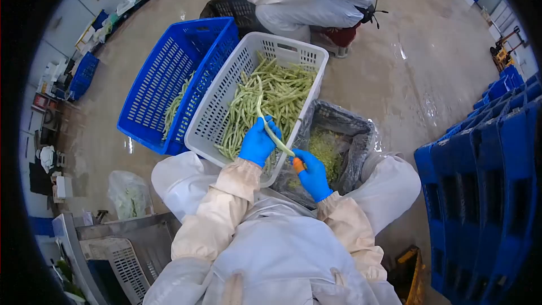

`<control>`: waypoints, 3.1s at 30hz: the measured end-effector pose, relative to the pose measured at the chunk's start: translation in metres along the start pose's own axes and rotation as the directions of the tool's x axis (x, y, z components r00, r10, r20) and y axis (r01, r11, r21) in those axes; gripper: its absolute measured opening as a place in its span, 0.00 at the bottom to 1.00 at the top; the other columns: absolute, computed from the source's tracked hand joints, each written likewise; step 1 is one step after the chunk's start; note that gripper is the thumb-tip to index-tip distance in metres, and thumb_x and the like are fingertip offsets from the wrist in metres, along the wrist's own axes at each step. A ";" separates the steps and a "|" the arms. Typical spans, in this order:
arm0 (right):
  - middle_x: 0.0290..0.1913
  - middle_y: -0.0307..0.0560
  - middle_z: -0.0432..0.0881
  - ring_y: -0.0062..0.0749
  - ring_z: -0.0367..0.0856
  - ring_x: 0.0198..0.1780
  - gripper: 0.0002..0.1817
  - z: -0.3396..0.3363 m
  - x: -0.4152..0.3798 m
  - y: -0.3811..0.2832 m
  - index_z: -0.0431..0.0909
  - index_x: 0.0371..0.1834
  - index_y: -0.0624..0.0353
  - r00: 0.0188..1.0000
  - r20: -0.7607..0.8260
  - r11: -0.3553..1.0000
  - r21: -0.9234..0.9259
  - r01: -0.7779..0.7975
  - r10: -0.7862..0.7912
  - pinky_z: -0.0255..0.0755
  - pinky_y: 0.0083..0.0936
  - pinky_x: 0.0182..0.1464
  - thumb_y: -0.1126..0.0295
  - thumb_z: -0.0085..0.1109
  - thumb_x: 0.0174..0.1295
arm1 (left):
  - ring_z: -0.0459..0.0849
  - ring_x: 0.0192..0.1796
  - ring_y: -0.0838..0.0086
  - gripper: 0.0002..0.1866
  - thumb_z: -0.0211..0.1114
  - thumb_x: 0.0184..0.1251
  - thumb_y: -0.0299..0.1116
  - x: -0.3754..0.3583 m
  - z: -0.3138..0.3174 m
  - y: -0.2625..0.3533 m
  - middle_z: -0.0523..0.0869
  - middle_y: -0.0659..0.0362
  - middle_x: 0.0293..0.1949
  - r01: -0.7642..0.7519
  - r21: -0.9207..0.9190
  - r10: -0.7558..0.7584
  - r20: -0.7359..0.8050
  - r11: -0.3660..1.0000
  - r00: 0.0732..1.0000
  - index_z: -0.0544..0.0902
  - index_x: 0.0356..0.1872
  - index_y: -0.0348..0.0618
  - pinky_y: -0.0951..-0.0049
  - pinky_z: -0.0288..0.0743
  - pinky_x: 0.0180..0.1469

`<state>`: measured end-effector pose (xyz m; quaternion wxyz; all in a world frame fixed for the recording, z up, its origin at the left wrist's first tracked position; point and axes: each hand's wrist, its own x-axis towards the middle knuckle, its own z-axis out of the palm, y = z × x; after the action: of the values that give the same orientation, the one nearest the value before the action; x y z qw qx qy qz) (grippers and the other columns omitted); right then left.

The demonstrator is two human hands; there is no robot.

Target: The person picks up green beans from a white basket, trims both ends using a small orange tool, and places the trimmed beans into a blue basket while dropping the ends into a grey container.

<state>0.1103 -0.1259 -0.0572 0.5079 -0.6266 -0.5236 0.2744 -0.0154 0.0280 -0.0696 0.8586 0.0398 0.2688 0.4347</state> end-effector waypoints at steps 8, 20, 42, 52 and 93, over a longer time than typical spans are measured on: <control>0.28 0.46 0.80 0.24 0.79 0.30 0.09 0.007 -0.002 0.006 0.76 0.42 0.62 0.961 0.056 0.802 0.540 -0.256 0.270 0.73 0.24 0.31 0.71 0.54 0.61 | 0.75 0.35 0.67 0.14 0.56 0.65 0.39 -0.011 0.005 -0.009 0.77 0.56 0.33 -0.018 -0.064 0.018 -0.007 0.998 1.000 0.75 0.43 0.40 0.64 0.73 0.43; 0.31 0.51 0.80 0.44 0.79 0.30 0.10 0.008 -0.008 0.005 0.76 0.39 0.58 0.977 0.141 0.901 -0.381 0.205 -0.162 0.72 0.36 0.32 0.73 0.56 0.52 | 0.73 0.26 0.81 0.07 0.60 0.61 0.31 -0.030 0.052 -0.047 0.74 0.64 0.25 -0.624 0.779 0.366 0.600 -0.066 0.711 0.82 0.34 0.40 0.76 0.65 0.28; 0.36 0.47 0.77 0.38 0.77 0.39 0.11 -0.046 0.012 0.017 0.76 0.44 0.60 0.965 -0.174 0.939 -0.318 0.135 -0.198 0.69 0.32 0.42 0.78 0.53 0.56 | 0.70 0.21 0.86 0.11 0.59 0.63 0.33 -0.064 0.028 -0.007 0.75 0.68 0.22 -0.101 0.919 -0.081 0.141 0.380 0.987 0.81 0.44 0.39 0.84 0.64 0.22; 0.32 0.41 0.77 0.26 0.76 0.31 0.08 -0.051 0.013 0.014 0.76 0.37 0.67 0.902 -0.240 0.550 0.835 0.004 0.358 0.73 0.28 0.41 0.74 0.50 0.62 | 0.77 0.31 0.79 0.12 0.59 0.63 0.35 -0.058 0.003 -0.015 0.82 0.63 0.32 -0.080 0.946 -0.037 0.096 0.314 0.995 0.80 0.43 0.38 0.76 0.73 0.36; 0.32 0.57 0.77 0.53 0.76 0.33 0.12 0.004 0.025 0.051 0.76 0.39 0.60 0.884 0.218 0.808 -0.537 -0.245 0.413 0.69 0.43 0.35 0.68 0.56 0.54 | 0.83 0.40 0.60 0.10 0.57 0.53 0.30 0.120 -0.279 0.044 0.85 0.58 0.35 -0.424 0.131 -0.443 -0.233 -0.896 0.866 0.84 0.34 0.50 0.56 0.74 0.40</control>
<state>0.1334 -0.0978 -0.1012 0.1812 -0.7635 -0.5338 0.3151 -0.1284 0.1011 -0.3452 0.1107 0.8930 0.2418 -0.3631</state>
